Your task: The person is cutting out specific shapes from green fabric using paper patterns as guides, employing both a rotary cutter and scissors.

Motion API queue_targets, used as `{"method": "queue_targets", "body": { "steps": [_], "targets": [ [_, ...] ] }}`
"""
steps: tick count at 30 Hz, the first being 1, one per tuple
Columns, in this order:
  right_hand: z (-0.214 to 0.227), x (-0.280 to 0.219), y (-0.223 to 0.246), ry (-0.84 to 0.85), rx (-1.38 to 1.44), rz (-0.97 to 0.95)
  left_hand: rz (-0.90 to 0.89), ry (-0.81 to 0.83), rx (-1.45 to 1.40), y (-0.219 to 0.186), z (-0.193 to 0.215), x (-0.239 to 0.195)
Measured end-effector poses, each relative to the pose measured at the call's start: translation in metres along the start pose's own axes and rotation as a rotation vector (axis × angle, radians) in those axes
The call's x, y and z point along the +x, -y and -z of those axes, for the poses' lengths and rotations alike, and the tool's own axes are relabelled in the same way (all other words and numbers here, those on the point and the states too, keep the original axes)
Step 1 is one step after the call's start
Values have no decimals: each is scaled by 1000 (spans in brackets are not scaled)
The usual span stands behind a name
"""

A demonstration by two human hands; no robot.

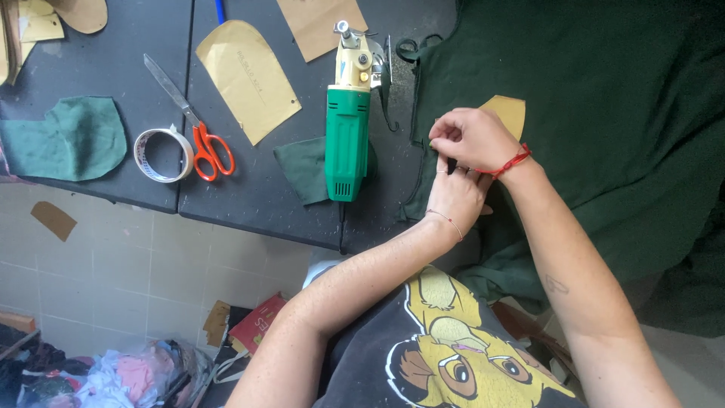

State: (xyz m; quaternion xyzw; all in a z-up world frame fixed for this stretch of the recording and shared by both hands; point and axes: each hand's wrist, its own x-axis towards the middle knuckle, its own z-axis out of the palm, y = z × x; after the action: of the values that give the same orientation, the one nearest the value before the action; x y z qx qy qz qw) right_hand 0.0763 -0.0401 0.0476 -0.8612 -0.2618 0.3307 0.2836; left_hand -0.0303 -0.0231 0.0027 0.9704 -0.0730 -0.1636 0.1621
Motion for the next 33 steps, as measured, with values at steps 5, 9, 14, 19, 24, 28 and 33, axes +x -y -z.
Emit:
{"method": "queue_targets", "body": {
  "steps": [5, 9, 14, 19, 24, 28, 33],
  "targets": [
    [-5, 10, -10, -8, -117, 96, 6, -39, -33, 1, 11, -1],
    [1, 18, -8, -51, -79, 89, 7, 8, -3, -1, 23, -4],
    [6, 8, -11, -169, 107, -29, 4, 53, 11, 0, 37, -6],
    [-11, -3, -20, -340, 232, -147, -8, 32, 10, -1, 13, -2],
    [-18, 0, -20, -479, 205, -50, -37, -198, -54, -5, 3, -7],
    [-8, -2, -35, -476, 153, -88, -24, -128, -30, -3, 16, -4],
    [18, -2, -56, -450, 97, -133, 0, 16, 124, -3, 36, -6]
  ]
}}
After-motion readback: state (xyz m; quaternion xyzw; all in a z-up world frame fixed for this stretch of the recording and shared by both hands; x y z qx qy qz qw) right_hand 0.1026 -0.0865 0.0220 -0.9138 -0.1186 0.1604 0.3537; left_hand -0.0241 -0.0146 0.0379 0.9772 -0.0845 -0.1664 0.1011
